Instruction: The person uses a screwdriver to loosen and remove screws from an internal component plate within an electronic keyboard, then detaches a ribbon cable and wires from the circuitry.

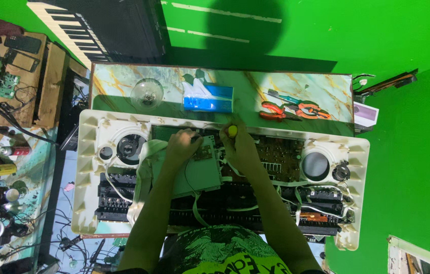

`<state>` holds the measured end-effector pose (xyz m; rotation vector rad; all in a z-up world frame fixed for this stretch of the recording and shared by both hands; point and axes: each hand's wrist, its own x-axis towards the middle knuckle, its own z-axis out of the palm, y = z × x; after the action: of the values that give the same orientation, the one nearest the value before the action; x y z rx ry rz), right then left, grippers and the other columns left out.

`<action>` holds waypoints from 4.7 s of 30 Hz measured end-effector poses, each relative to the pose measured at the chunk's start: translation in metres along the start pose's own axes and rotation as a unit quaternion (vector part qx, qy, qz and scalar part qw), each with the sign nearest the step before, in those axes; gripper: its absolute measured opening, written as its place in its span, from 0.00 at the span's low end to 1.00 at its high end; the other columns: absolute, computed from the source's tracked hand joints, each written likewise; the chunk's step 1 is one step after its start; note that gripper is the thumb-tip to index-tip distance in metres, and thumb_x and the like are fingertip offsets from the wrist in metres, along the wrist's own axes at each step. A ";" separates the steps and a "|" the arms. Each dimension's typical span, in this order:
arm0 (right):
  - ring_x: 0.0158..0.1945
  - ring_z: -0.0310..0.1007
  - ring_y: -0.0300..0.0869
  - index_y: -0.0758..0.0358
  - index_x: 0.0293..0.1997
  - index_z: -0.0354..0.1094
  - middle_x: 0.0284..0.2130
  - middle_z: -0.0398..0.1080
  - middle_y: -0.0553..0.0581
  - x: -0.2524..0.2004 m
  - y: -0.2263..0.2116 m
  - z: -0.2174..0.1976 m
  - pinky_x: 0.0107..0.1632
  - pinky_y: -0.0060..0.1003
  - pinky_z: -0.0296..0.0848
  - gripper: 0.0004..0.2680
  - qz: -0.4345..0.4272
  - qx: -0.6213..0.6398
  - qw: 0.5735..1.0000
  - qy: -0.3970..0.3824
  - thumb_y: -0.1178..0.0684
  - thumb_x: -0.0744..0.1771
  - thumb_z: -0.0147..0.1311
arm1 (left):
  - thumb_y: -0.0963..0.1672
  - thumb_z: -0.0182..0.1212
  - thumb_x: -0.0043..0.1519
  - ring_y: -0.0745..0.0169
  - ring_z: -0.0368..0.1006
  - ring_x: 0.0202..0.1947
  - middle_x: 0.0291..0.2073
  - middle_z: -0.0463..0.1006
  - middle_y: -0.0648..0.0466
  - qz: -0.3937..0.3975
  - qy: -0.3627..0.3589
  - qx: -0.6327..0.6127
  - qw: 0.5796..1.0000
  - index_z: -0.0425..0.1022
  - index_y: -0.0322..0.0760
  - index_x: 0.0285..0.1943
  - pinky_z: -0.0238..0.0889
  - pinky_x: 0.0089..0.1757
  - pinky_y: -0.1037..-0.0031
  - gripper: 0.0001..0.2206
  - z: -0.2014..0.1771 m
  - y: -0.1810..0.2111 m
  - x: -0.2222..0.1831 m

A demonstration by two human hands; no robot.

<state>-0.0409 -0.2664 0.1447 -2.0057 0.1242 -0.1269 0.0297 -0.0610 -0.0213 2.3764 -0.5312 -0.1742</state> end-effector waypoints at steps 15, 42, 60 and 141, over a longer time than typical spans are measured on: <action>0.32 0.72 0.42 0.61 0.50 0.62 0.33 0.72 0.55 0.013 0.012 -0.006 0.37 0.37 0.70 0.08 0.011 0.031 0.998 -0.045 0.53 0.68 0.52 | 0.47 0.65 0.59 0.43 0.78 0.41 0.40 0.81 0.46 0.004 -0.067 -0.015 0.998 0.84 0.36 0.43 0.69 0.44 0.57 0.11 -0.039 0.040 0.012; 0.35 0.68 0.36 0.67 0.49 0.64 0.34 0.70 0.55 0.027 0.032 -0.002 0.40 0.32 0.70 0.18 -0.087 0.159 0.983 -0.031 0.39 0.74 0.34 | 0.43 0.62 0.67 0.67 0.81 0.32 0.41 0.85 0.49 0.058 0.054 -0.239 0.968 0.80 0.39 0.54 0.73 0.33 0.77 0.08 0.006 0.029 0.011; 0.36 0.71 0.41 0.66 0.47 0.62 0.35 0.71 0.57 0.040 0.033 -0.005 0.44 0.36 0.71 0.15 -0.097 0.174 0.977 -0.079 0.43 0.74 0.34 | 0.40 0.62 0.65 0.69 0.77 0.40 0.38 0.84 0.51 -0.023 0.125 -0.314 0.941 0.80 0.33 0.50 0.69 0.44 0.77 0.07 -0.020 0.061 0.007; 0.34 0.74 0.59 0.62 0.50 0.64 0.37 0.71 0.70 0.041 -0.022 -0.021 0.35 0.52 0.72 0.10 -0.185 -0.222 0.956 -0.049 0.48 0.68 0.50 | 0.39 0.65 0.64 0.66 0.77 0.50 0.49 0.84 0.49 0.010 0.087 -0.348 0.933 0.76 0.30 0.60 0.70 0.53 0.72 0.15 0.019 0.059 -0.001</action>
<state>-0.0024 -0.2818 0.1744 -2.4642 -0.3164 -0.2561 0.0045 -0.1120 0.0030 1.6714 -0.3327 -0.1138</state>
